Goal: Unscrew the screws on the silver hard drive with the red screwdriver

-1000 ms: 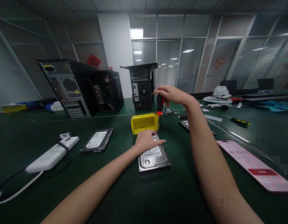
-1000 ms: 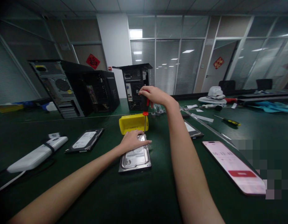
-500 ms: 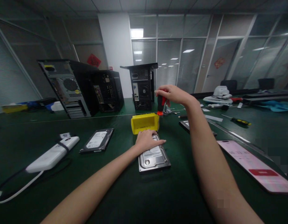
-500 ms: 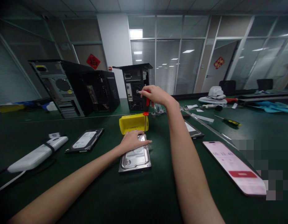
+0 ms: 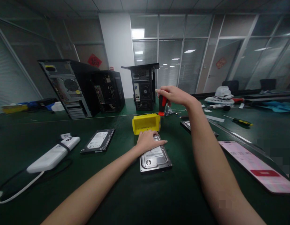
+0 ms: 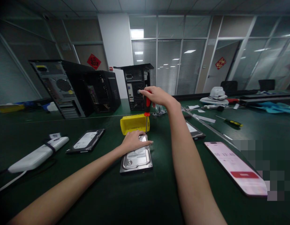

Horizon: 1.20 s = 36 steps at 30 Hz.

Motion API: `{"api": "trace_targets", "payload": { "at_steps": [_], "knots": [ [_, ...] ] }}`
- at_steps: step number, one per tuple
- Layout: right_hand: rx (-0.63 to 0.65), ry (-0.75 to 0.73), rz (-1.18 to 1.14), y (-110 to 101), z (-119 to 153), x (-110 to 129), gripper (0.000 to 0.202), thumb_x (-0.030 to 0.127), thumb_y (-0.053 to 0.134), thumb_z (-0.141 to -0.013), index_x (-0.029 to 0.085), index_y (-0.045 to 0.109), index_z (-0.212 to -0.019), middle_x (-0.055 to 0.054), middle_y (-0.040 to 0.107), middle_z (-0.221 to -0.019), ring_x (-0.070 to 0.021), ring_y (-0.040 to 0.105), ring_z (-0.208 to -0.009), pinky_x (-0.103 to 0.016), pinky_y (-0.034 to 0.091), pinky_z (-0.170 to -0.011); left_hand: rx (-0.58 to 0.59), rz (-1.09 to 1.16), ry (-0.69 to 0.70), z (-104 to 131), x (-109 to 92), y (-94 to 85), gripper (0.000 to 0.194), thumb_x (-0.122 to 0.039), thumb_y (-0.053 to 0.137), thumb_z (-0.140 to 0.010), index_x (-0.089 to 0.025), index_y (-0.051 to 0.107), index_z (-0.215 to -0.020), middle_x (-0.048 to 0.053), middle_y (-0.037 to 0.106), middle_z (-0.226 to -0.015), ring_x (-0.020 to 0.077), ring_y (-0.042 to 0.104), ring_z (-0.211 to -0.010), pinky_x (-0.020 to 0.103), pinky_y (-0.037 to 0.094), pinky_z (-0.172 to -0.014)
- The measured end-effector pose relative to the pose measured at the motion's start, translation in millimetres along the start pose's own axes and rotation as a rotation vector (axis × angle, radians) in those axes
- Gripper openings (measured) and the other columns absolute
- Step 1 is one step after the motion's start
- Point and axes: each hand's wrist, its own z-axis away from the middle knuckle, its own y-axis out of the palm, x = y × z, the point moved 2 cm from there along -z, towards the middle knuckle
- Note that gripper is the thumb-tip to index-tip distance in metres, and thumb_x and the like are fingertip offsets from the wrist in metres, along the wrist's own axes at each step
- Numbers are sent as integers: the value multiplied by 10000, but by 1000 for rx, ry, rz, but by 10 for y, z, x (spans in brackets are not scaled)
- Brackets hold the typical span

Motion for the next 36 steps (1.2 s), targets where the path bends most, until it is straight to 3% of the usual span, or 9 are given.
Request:
{"api": "trace_targets", "payload": {
  "at_steps": [7, 12, 20, 27, 36],
  "knots": [
    [88, -32, -159, -30, 51, 69, 302, 295, 374, -928, 129, 622, -971, -65, 627, -813, -87, 553, -562, -201, 474, -517, 14, -4, -14, -3, 3, 3, 730, -808, 466, -692, -210, 687, -1046, 84, 695, -1062, 304, 621, -974, 415, 447, -861],
    [67, -10, -132, -55, 93, 99, 339, 317, 413, -917, 106, 627, -1072, -89, 647, -872, -93, 566, -565, -222, 487, -525, 15, 0, -13, -7, 5, 10, 717, -799, 473, -696, -209, 686, -1042, 82, 695, -1067, 308, 618, -987, 430, 441, -870],
    [23, -18, -72, -82, 68, 8, 331, 349, 458, -898, 93, 655, -970, -66, 632, -740, -81, 531, -487, -233, 451, -494, 31, 3, -21, 8, -21, -23, 697, -777, 484, -710, -200, 683, -1045, 83, 697, -1064, 304, 624, -978, 424, 445, -865],
    [-24, -12, 24, -113, 108, 18, 365, 395, 481, -889, 99, 690, -933, -37, 577, -649, -56, 408, -416, -235, 337, -415, 21, 0, 0, 10, -24, -30, 708, -778, 474, -715, -195, 681, -1058, 91, 698, -1050, 311, 626, -962, 440, 448, -853],
    [-24, 72, 26, -76, 81, -23, 421, 490, 426, -906, 119, 618, -850, -68, 642, -730, -71, 491, -414, -249, 423, -471, 19, 15, 4, 5, -17, -21, 689, -769, 479, -719, -201, 677, -1055, 79, 691, -1071, 302, 613, -995, 438, 436, -873]
  ]
}}
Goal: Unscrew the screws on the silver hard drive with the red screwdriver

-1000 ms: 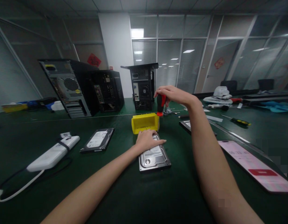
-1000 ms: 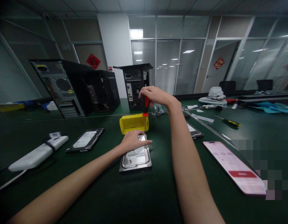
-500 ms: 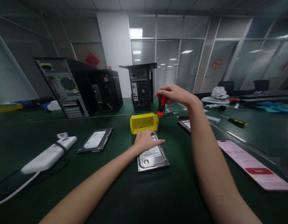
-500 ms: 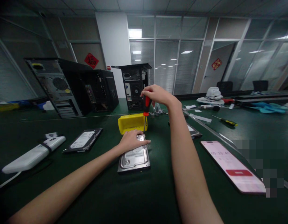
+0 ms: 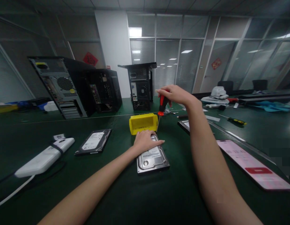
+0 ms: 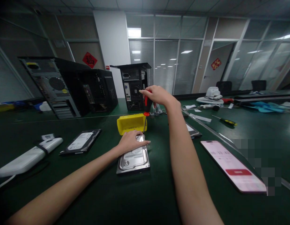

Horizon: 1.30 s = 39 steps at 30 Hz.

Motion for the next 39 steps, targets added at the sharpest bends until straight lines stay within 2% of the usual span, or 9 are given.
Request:
{"api": "trace_targets", "payload": {
  "at_steps": [7, 11, 16, 19, 22, 27, 30, 34, 39],
  "knots": [
    [106, 46, -170, -60, 61, 41, 380, 263, 328, -924, 88, 614, -1105, -97, 643, -877, -105, 571, -491, -282, 483, -534, 20, 13, -14, 5, -7, -25, 670, -754, 487, -724, -200, 676, -1050, 81, 690, -1082, 305, 612, -1006, 429, 431, -885],
    [131, 28, -202, -54, 70, 67, 381, 255, 374, -909, 84, 581, -1180, -113, 640, -942, -115, 579, -526, -291, 500, -537, 10, 2, 0, -8, 8, 3, 675, -759, 484, -724, -201, 677, -1050, 84, 688, -1081, 307, 612, -999, 432, 439, -872],
    [81, 7, -216, 10, 10, 42, 271, 335, 421, -926, 162, 514, -1112, -57, 617, -818, -107, 562, -508, -255, 495, -502, 5, -28, -4, -27, 19, 30, 701, -777, 476, -715, -196, 681, -1049, 93, 688, -1080, 309, 610, -997, 427, 443, -861],
    [67, -19, -201, 37, -22, 32, 204, 366, 444, -924, 183, 506, -992, -46, 611, -796, -103, 561, -507, -242, 488, -491, 2, -32, -1, -28, 15, 29, 704, -773, 470, -721, -194, 675, -1065, 94, 687, -1082, 307, 612, -993, 429, 444, -858],
    [78, -51, -178, 43, -33, 39, 232, 377, 440, -927, 165, 524, -886, -62, 613, -824, -96, 564, -519, -233, 486, -493, 3, -30, -3, -27, 8, 22, 692, -772, 472, -718, -200, 678, -1049, 92, 689, -1083, 305, 614, -994, 428, 444, -857],
    [110, -80, -209, 37, -21, 57, 281, 409, 446, -923, 152, 560, -910, -66, 621, -830, -95, 577, -537, -227, 494, -513, 13, -17, -6, -22, -2, 5, 684, -768, 479, -715, -204, 675, -1048, 91, 688, -1090, 303, 615, -1003, 416, 441, -862],
    [110, -70, -224, 27, -2, 78, 327, 415, 429, -930, 137, 593, -983, -79, 641, -874, -94, 580, -533, -227, 495, -515, 14, -20, -2, -16, -7, -3, 681, -766, 476, -722, -206, 673, -1055, 85, 691, -1080, 306, 616, -1001, 419, 443, -858],
    [115, -48, -251, 11, 29, 117, 385, 323, 353, -958, 126, 572, -1205, -101, 639, -1022, -81, 574, -532, -236, 510, -537, 11, -28, -9, -14, -8, 0, 658, -752, 487, -729, -205, 677, -1042, 78, 692, -1078, 303, 616, -1002, 417, 445, -861],
    [100, -21, -234, 5, 30, 122, 439, 283, 404, -950, 132, 483, -1355, -95, 657, -956, -88, 574, -549, -255, 521, -562, 0, -12, -3, -19, 3, 10, 664, -756, 491, -721, -206, 677, -1043, 83, 693, -1079, 304, 615, -1006, 421, 443, -868]
  ]
}}
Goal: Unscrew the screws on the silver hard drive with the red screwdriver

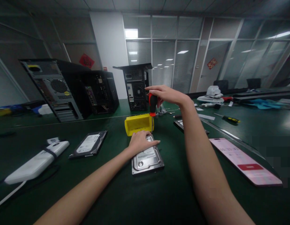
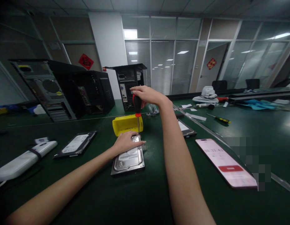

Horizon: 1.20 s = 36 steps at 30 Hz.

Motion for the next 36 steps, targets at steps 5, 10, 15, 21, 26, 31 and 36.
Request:
{"api": "trace_targets", "payload": {
  "at_steps": [5, 10, 15, 21, 26, 31, 36],
  "knots": [
    [-12, 12, 45, -34, -11, -36, 395, 290, 423, -940, 96, 567, -1253, -82, 662, -811, -103, 588, -542, -245, 515, -537, 10, -10, -4, 7, -3, -9, 687, -766, 477, -720, -200, 679, -1053, 92, 693, -1075, 303, 621, -986, 427, 451, -857],
    [-13, 32, 68, -79, 37, -16, 307, 337, 483, -916, 119, 646, -1057, -79, 662, -757, -111, 598, -559, -228, 498, -515, 21, -17, -14, 10, -14, -25, 686, -763, 485, -716, -199, 677, -1057, 92, 692, -1083, 299, 620, -1000, 414, 454, -865],
    [-24, 45, 74, -37, 21, 24, 236, 358, 515, -901, 148, 622, -900, -78, 658, -772, -115, 608, -573, -216, 488, -507, 14, -16, -10, 0, -4, -9, 689, -769, 487, -710, -200, 684, -1046, 88, 698, -1066, 301, 625, -980, 416, 458, -861],
    [-29, 10, 146, 40, -9, 89, 264, 384, 498, -898, 144, 600, -943, -81, 646, -798, -116, 597, -528, -225, 487, -473, 5, -14, 3, -4, 3, -1, 702, -766, 480, -720, -188, 681, -1063, 87, 698, -1075, 308, 626, -994, 425, 460, -860],
    [-38, 22, 186, 67, 7, 142, 291, 415, 497, -891, 139, 590, -890, -88, 650, -782, -114, 595, -512, -220, 474, -466, 4, -17, -8, -2, -1, -5, 697, -767, 482, -719, -196, 682, -1065, 86, 696, -1082, 307, 622, -1003, 420, 455, -868],
    [-73, -98, 267, 100, -21, 137, 301, 406, 480, -901, 131, 603, -890, -69, 654, -729, -103, 575, -470, -222, 446, -489, 12, -16, -1, -6, 0, 1, 701, -765, 482, -722, -187, 679, -1068, 90, 694, -1076, 313, 620, -994, 433, 456, -862],
    [-101, -129, 305, 117, -63, 76, 339, 437, 456, -914, 137, 611, -888, -50, 639, -698, -94, 547, -462, -212, 407, -486, 4, -21, -10, -5, -7, -1, 676, -764, 496, -715, -200, 682, -1037, 84, 696, -1056, 303, 622, -981, 407, 453, -854]
  ]
}}
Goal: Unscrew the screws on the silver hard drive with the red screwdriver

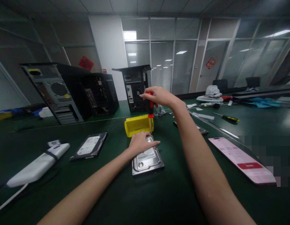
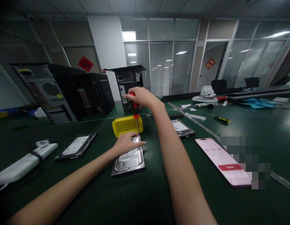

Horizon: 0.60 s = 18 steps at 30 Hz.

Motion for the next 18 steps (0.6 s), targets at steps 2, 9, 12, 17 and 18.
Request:
{"api": "trace_targets", "payload": {
  "at_steps": [2, 9, 12, 17, 18],
  "knots": [
    [-6, 24, 1, 4, -2, -21, 352, 455, 458, -911, 138, 603, -863, -44, 628, -672, -93, 535, -460, -210, 395, -482, 4, 2, -5, 2, -4, -1, 664, -759, 501, -715, -207, 681, -1036, 79, 695, -1061, 299, 621, -984, 401, 447, -861],
    [32, 92, -57, -44, 29, -27, 355, 376, 353, -945, 143, 614, -889, -66, 629, -764, -101, 540, -496, -224, 431, -501, -6, 0, 11, 1, 7, 5, 696, -774, 479, -718, -196, 680, -1048, 84, 694, -1058, 303, 622, -975, 412, 455, -840],
    [51, 120, -105, -52, 28, -29, 303, 248, 335, -927, 126, 612, -921, -92, 625, -851, -111, 558, -530, -223, 452, -485, -9, 12, 20, -2, 12, 11, 694, -770, 486, -717, -194, 682, -1050, 86, 695, -1056, 302, 623, -968, 412, 457, -838],
    [41, 112, -142, -30, 19, -89, 260, 288, 345, -941, 139, 558, -940, -83, 620, -848, -108, 561, -515, -219, 462, -465, -3, 20, 9, 6, 2, -6, 691, -765, 492, -713, -193, 683, -1050, 92, 693, -1060, 304, 620, -977, 412, 448, -853],
    [46, 118, -154, -29, 21, -110, 250, 304, 352, -944, 146, 546, -927, -78, 621, -834, -107, 561, -512, -218, 462, -462, 1, 23, 7, 9, -1, -12, 686, -765, 493, -712, -196, 683, -1046, 89, 694, -1060, 303, 618, -981, 412, 445, -858]
  ]
}}
